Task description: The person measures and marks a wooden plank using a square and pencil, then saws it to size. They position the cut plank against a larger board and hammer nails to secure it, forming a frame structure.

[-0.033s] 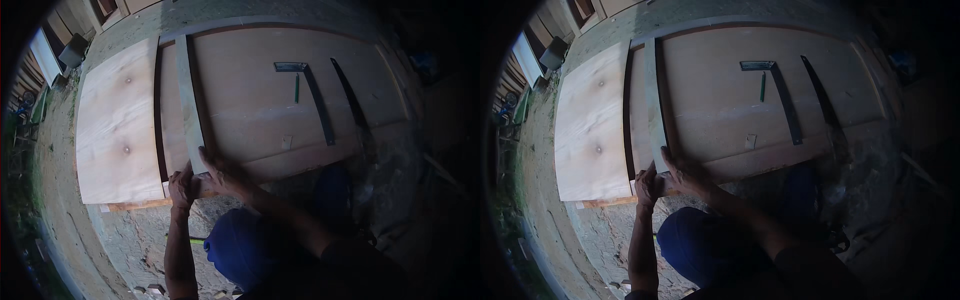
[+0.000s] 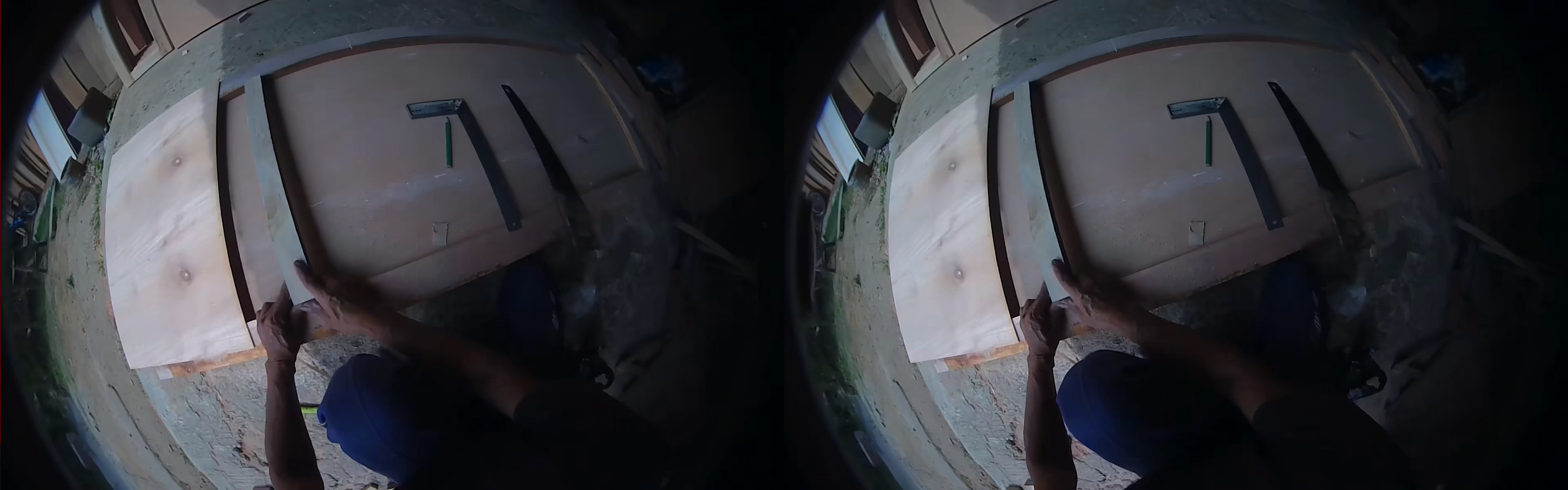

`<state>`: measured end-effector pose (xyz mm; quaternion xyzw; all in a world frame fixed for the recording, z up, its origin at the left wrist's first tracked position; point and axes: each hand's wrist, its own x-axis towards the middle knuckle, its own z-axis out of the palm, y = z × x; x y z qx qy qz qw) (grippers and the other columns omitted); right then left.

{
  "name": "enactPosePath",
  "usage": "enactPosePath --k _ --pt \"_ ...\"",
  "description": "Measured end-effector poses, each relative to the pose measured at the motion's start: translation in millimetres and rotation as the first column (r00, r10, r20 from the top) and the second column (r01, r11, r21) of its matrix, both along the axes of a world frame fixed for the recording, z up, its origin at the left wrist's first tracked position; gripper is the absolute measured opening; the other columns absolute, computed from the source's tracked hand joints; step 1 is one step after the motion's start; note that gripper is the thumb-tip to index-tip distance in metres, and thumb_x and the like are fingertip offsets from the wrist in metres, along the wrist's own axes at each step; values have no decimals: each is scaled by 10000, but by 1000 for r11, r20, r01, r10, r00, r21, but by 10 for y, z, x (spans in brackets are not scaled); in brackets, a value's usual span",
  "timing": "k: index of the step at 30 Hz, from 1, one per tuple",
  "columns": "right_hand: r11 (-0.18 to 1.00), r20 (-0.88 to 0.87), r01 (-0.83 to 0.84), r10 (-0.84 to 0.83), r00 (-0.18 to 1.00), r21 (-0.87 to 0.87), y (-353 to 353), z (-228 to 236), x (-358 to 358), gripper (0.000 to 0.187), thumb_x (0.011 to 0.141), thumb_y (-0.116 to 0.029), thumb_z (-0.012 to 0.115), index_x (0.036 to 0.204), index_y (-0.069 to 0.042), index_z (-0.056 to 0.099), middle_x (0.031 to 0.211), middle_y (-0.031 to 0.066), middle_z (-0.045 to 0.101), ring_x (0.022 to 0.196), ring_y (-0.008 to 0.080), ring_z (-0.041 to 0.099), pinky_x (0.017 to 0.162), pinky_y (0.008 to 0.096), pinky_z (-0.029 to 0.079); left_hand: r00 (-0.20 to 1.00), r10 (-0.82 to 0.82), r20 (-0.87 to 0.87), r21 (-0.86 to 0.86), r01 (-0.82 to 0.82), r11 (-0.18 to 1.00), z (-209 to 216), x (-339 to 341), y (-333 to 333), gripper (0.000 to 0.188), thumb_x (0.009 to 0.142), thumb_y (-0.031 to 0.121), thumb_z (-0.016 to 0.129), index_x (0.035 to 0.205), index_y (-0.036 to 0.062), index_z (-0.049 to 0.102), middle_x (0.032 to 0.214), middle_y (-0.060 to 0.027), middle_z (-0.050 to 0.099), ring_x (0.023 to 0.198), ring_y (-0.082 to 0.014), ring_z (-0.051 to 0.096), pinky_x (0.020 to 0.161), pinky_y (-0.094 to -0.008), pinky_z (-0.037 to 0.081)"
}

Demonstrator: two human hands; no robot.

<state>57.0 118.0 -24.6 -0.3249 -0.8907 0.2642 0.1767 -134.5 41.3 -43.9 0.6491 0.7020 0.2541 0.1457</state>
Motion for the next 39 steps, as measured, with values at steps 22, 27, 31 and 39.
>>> enactPosePath --k 22,27,31,39 --pt "472 -191 -857 840 509 -207 -1132 -238 -106 471 870 -183 661 1313 -33 605 1061 147 618 1012 314 631 878 426 540 996 90 -24 -13 -90 996 -92 -187 -137 360 911 332 697 1188 117 615 968 -62 751 971 -297 682 925 -413 490" --pt "589 -61 -803 808 586 88 -1852 -894 -296 325 896 -253 638 1195 -125 622 998 81 572 945 268 602 806 438 536 993 116 -16 16 -116 993 -127 -47 -211 380 899 390 722 1157 139 603 930 -32 743 923 -265 667 880 -402 497" --pt "736 92 -669 663 743 103 -1981 -918 -287 245 904 -295 675 1076 -124 644 1014 108 576 949 266 608 753 415 512 997 61 40 6 -61 998 -36 -34 -23 375 886 367 745 1150 142 603 922 -34 747 920 -277 679 877 -405 502" --pt "591 0 -772 794 608 -233 -1577 -710 -267 221 887 -241 697 1026 -77 644 1005 125 588 936 286 635 773 421 510 922 57 382 -286 59 957 94 -296 112 535 841 190 806 1280 35 540 996 -160 761 931 -250 740 848 -373 559"
